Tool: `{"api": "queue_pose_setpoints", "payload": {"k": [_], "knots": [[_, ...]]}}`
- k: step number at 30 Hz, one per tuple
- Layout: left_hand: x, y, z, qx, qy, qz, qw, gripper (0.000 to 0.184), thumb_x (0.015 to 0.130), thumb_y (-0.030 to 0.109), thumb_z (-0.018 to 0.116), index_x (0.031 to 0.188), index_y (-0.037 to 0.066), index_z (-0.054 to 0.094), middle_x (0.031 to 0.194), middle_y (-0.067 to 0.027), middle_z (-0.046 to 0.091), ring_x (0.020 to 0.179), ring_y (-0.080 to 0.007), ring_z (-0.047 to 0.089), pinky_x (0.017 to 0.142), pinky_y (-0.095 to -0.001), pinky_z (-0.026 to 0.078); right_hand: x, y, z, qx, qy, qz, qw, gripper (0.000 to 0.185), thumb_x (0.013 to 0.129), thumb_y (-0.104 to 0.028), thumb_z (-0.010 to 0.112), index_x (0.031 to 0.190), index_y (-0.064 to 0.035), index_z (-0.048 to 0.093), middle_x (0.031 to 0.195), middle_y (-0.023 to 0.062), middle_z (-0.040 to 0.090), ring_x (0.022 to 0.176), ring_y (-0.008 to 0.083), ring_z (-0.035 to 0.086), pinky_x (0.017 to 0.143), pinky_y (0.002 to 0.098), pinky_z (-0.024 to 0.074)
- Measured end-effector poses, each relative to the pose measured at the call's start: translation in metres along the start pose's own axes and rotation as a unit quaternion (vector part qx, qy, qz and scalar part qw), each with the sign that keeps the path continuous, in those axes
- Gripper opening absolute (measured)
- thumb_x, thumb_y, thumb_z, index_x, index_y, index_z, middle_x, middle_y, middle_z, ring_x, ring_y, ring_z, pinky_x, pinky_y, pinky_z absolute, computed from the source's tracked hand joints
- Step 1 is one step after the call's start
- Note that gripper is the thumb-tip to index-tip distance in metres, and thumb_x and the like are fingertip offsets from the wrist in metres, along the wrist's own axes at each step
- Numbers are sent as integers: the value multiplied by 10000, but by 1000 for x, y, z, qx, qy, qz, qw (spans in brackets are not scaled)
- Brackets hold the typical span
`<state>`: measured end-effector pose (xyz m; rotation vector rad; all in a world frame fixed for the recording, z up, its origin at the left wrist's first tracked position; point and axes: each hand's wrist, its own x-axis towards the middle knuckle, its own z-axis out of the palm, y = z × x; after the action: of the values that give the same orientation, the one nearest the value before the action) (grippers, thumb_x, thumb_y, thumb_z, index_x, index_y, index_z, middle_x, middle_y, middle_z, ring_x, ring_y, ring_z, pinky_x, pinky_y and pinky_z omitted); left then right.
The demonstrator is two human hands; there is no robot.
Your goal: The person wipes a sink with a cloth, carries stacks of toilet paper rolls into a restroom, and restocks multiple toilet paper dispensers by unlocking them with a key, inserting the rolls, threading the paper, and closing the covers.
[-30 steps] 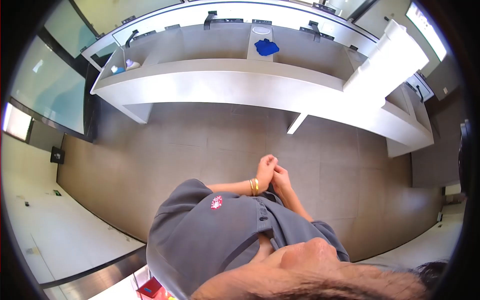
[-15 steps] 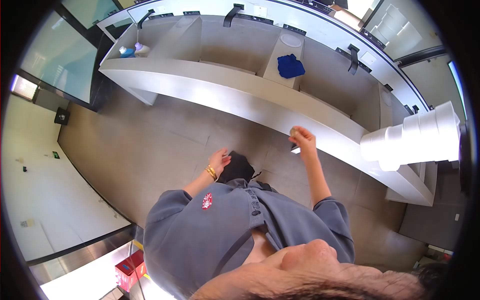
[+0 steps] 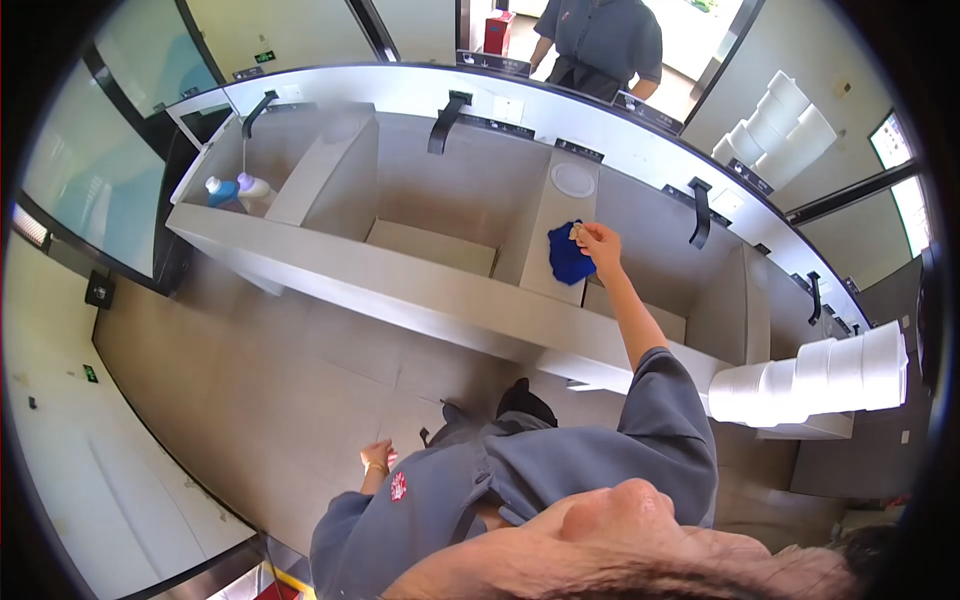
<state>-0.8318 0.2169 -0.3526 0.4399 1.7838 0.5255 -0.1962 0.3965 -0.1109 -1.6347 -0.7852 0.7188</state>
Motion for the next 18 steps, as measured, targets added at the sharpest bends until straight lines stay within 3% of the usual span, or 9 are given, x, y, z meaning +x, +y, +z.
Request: {"api": "queue_pose_setpoints", "payload": {"k": [3, 6, 9, 11, 16, 18], "knots": [[-14, 10, 8, 60, 22, 5, 998, 249, 771, 140, 702, 908, -58, 636, 740, -138, 650, 571, -215, 652, 465, -291, 526, 87, 60, 7, -136, 66, -107, 983, 177, 830, -163, 664, 928, -17, 677, 814, 28, 682, 722, 109, 628, 628, 223, 478], [-29, 5, 31, 69, 42, -2, 997, 262, 781, 152, 697, 913, -67, 640, 750, -148, 656, 586, -212, 660, 468, -290, 531, 146, 66, 13, -170, 68, -113, 977, 149, 801, -157, 668, 877, -32, 693, 791, 59, 690, 680, 132, 627, 600, 262, 469], [-32, 5, 58, 14, 67, 2, 998, 276, 790, 169, 695, 911, -73, 645, 746, -143, 659, 582, -206, 660, 478, -291, 535, 219, 89, 13, -283, 71, -293, 910, 128, 762, -158, 682, 841, -58, 697, 795, 100, 681, 692, 195, 638, 614, 323, 475], [-45, -1, 72, -2, 76, 5, 997, 281, 792, 184, 698, 897, -72, 651, 733, -130, 661, 573, -197, 658, 489, -288, 537, 225, 64, 16, -357, 89, -277, 888, 113, 730, -150, 683, 806, -67, 694, 809, 134, 659, 733, 271, 642, 644, 371, 482], [-63, -1, 113, 64, 89, 34, 993, 292, 785, 210, 712, 867, -66, 662, 699, -106, 663, 561, -174, 655, 511, -267, 535, 268, 76, 20, -431, -24, -285, 856, 121, 716, -150, 677, 809, -74, 694, 836, 179, 648, 802, 360, 623, 701, 428, 489], [-74, 10, 130, 80, 107, 38, 990, 291, 783, 215, 715, 851, -63, 666, 690, -104, 663, 564, -168, 656, 514, -261, 532, 274, 78, 21, -457, -77, -276, 842, 161, 764, -209, 647, 835, -71, 693, 847, 194, 648, 820, 378, 618, 721, 435, 488]]}}
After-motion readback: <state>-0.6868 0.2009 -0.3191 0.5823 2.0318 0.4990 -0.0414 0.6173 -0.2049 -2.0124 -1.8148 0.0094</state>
